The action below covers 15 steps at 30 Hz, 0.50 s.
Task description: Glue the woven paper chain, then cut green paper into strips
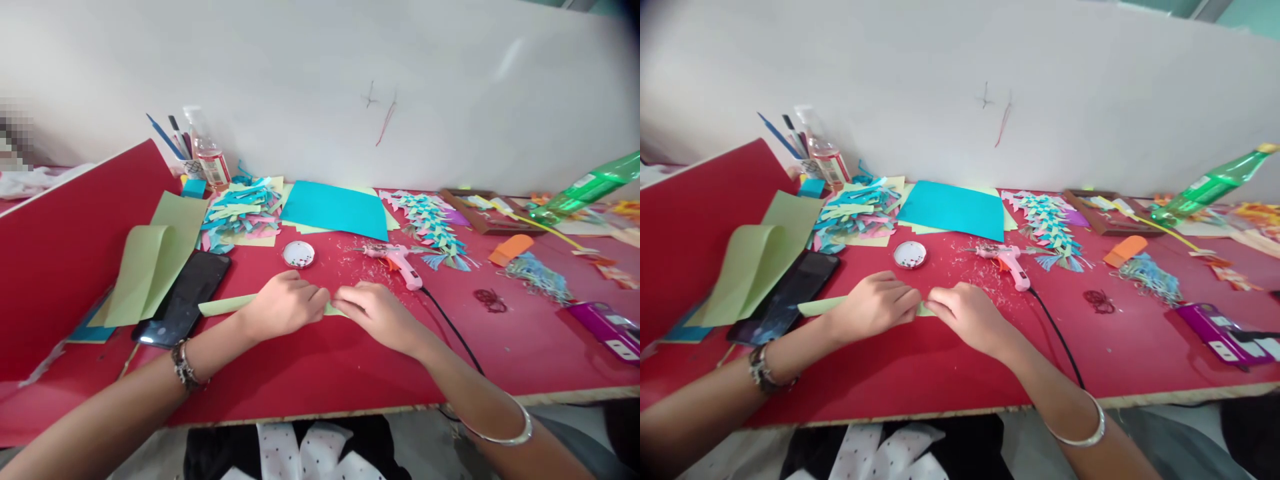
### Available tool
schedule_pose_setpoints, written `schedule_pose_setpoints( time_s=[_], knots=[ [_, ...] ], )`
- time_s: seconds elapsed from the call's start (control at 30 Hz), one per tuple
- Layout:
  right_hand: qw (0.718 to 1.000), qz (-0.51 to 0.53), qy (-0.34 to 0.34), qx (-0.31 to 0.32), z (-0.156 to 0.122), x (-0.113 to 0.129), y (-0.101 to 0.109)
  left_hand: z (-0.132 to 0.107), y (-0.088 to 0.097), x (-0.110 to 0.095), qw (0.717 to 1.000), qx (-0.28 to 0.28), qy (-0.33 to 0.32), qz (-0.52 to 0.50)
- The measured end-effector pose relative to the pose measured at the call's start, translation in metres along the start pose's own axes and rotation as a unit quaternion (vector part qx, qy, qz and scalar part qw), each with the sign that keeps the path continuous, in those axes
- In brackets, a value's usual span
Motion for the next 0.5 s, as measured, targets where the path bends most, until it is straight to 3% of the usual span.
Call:
schedule_pose_setpoints(
  time_s=[0.13, 0.23, 0.5],
  knots=[
    [0.995, 0.09, -0.043, 0.017, -0.004, -0.011, 0.009, -0.014, 0.011, 0.018, 1.0, -0.012, 0.002, 0.029],
    [0.992, 0.101, -0.074, 0.016, -0.01, -0.027, 0.022, -0.027, 0.019, 0.035, 0.999, -0.007, 0.01, 0.044],
    [0.993, 0.07, -0.09, 0.02, -0.027, -0.061, 0.05, -0.075, 0.037, 0.084, 0.992, 0.075, 0.029, 0.092]
  ],
)
Point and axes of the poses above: each hand's wrist, its own z-axis towards the middle knuckle, its own y-axis out of the back of the hand, x = y × z, the point moved 10 cm from there along z, towards the middle knuckle, and after that the axes turned 12 degrees about -x, right-handed, at the moved point
